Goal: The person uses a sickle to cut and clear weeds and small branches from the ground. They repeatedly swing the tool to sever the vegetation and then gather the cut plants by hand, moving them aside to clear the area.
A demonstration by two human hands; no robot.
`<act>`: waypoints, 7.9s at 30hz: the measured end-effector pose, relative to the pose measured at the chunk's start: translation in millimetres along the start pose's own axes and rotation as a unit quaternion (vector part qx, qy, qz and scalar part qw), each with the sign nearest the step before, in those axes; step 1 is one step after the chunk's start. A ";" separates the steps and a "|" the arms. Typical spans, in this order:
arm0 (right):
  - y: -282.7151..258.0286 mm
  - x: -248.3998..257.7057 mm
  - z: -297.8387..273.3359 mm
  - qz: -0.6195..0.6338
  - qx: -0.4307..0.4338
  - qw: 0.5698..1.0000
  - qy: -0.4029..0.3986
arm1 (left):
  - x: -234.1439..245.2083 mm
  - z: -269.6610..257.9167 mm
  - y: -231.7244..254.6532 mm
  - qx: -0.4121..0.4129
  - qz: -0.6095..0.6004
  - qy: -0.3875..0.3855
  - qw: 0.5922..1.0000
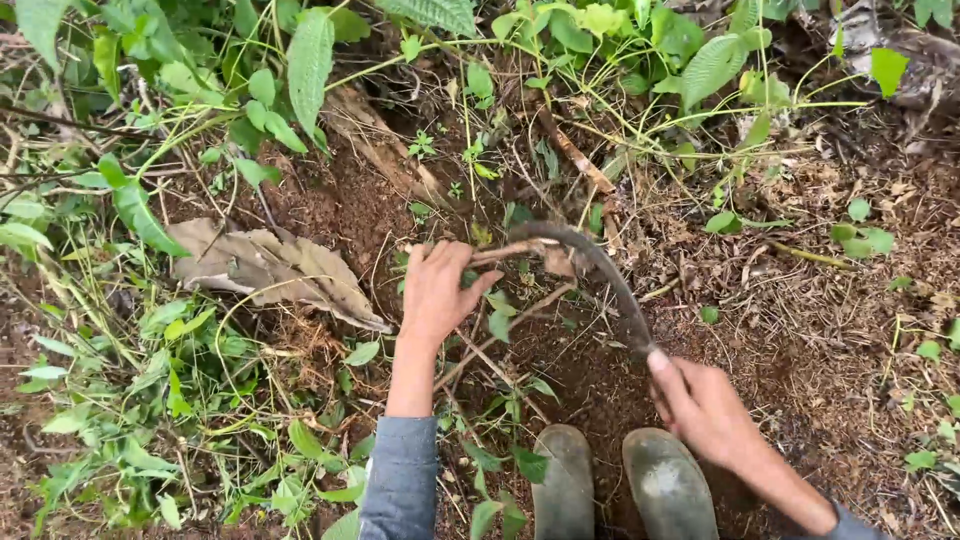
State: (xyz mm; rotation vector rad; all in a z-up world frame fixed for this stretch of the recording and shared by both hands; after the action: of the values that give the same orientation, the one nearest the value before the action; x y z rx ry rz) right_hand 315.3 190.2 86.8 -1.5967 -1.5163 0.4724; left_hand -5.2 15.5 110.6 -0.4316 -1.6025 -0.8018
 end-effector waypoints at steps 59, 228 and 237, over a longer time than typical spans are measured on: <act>-100.1 -173.7 29.5 -0.087 0.108 0.967 -0.215 | -23.4 -184.3 -65.6 0.416 -0.001 0.153 0.896; 233.3 101.3 -127.2 0.461 -0.144 0.785 0.388 | -231.8 45.5 406.2 -0.381 0.127 -0.289 0.869; 193.9 112.9 -83.7 0.390 -0.085 0.873 0.280 | -200.5 19.0 382.7 -0.239 0.104 -0.216 0.941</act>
State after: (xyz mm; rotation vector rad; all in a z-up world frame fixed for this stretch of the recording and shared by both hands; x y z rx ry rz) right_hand 520.1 290.7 13.8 -2.2205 -0.4427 0.2562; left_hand 280.5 325.3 13.6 -1.1748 -1.7125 -0.9771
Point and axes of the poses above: each hand's wrist, its own z-axis towards the middle knuckle, its own x-axis out of the back of the hand, y = z × x, the point moved 4 cm from there along z, towards the middle knuckle, and after that the axes turned 12 degrees about x, right-handed, at the moved point
